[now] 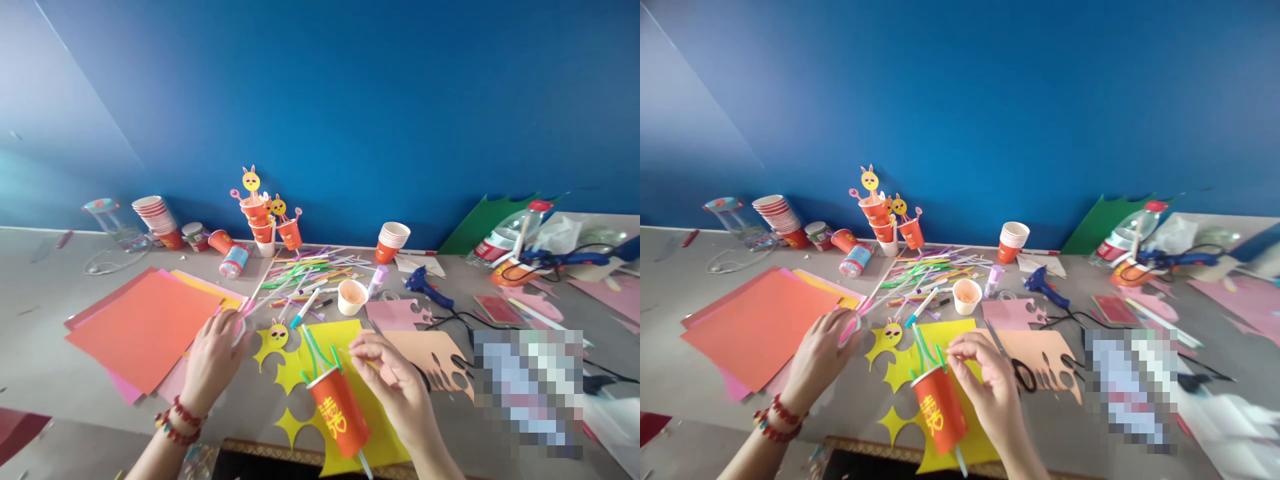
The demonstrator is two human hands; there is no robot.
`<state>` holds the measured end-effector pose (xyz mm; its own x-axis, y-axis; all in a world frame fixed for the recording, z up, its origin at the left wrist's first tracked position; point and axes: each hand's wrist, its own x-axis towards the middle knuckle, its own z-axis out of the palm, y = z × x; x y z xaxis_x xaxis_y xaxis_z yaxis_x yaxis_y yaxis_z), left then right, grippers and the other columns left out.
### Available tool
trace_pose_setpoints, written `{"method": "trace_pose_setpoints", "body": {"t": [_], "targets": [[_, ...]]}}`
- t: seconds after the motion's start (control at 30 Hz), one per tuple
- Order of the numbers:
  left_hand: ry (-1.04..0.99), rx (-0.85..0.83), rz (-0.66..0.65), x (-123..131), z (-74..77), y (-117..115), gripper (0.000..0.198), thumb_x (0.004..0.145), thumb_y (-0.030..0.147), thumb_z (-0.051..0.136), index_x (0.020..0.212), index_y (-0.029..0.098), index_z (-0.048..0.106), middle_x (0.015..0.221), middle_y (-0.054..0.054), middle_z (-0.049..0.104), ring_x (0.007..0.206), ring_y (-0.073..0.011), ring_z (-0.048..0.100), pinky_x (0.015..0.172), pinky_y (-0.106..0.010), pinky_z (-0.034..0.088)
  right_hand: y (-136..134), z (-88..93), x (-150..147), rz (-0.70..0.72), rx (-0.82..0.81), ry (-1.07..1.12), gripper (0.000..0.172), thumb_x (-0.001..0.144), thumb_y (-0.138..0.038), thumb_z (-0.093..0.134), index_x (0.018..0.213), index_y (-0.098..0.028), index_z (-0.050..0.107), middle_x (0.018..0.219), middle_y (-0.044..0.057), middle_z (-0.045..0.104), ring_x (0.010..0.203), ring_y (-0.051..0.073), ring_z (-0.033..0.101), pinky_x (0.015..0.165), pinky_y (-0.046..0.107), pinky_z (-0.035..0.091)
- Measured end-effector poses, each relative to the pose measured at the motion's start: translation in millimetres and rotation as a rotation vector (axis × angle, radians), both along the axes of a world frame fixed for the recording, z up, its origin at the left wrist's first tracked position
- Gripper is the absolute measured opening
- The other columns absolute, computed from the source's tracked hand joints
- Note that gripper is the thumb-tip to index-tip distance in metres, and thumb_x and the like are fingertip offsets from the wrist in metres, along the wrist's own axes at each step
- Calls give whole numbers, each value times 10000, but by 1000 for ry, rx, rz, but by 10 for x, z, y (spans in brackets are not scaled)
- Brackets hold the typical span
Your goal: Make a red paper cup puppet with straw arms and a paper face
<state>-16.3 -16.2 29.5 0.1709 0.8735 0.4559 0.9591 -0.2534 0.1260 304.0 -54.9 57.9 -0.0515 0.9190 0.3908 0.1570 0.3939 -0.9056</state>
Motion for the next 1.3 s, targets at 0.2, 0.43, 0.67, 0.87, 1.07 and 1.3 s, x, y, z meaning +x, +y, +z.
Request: {"method": "trace_pose_setpoints", "body": {"t": [0.2, 0.43, 0.67, 0.87, 1.07, 1.3], "targets": [[-15, -133, -139, 515, -78, 50, 478, 876, 447, 646, 1253, 167, 556, 1152, -141, 687, 1085, -332, 631, 903, -448, 516, -73, -10, 80, -27, 11, -90, 78, 948, -281, 622, 917, -230, 673, 970, 80, 678, 988, 235, 665, 838, 308, 565], [-39, -172, -103, 504, -161, 51, 408, 876, 274, 617, 1253, 149, 525, 1130, -122, 691, 1056, -309, 646, 877, -427, 523, -103, -78, 130, -57, -20, -97, 103, 955, -306, 608, 924, -230, 672, 965, 76, 678, 932, 223, 684, 794, 290, 574], [-118, -125, -7, 324, 0, 49, 192, 952, 260, 468, 946, 214, 654, 824, -28, 745, 688, -203, 701, 605, -287, 495, -94, -109, 107, -33, -12, -80, 103, 956, -287, 602, 913, -227, 674, 970, 81, 673, 957, 230, 672, 809, 292, 565], [-678, -14, 19, 306, 165, -115, 182, 951, 319, 532, 970, 196, 664, 834, -43, 733, 714, -183, 691, 625, -271, 543, -133, -12, 33, -38, 20, 3, 87, 938, -273, 628, 897, -229, 690, 957, 84, 667, 941, 231, 671, 794, 296, 572], [-1320, -87, -137, 739, 231, -330, 222, 960, 337, 561, 1061, 172, 669, 825, -50, 733, 618, -174, 686, 539, -293, 587, -162, 142, -222, 76, -24, 102, 81, 923, -300, 650, 913, -259, 719, 1070, 86, 644, 1050, 245, 647, 863, 337, 570], [-586, 132, -138, 561, 112, -205, 160, 948, 225, 552, 1005, 216, 701, 1130, -94, 716, 995, -232, 709, 851, -349, 604, 24, 104, -154, -13, 36, -206, 332, 916, -307, 645, 1247, -300, 633, 1218, 104, 659, 1069, 267, 669, 895, 397, 574]]}}
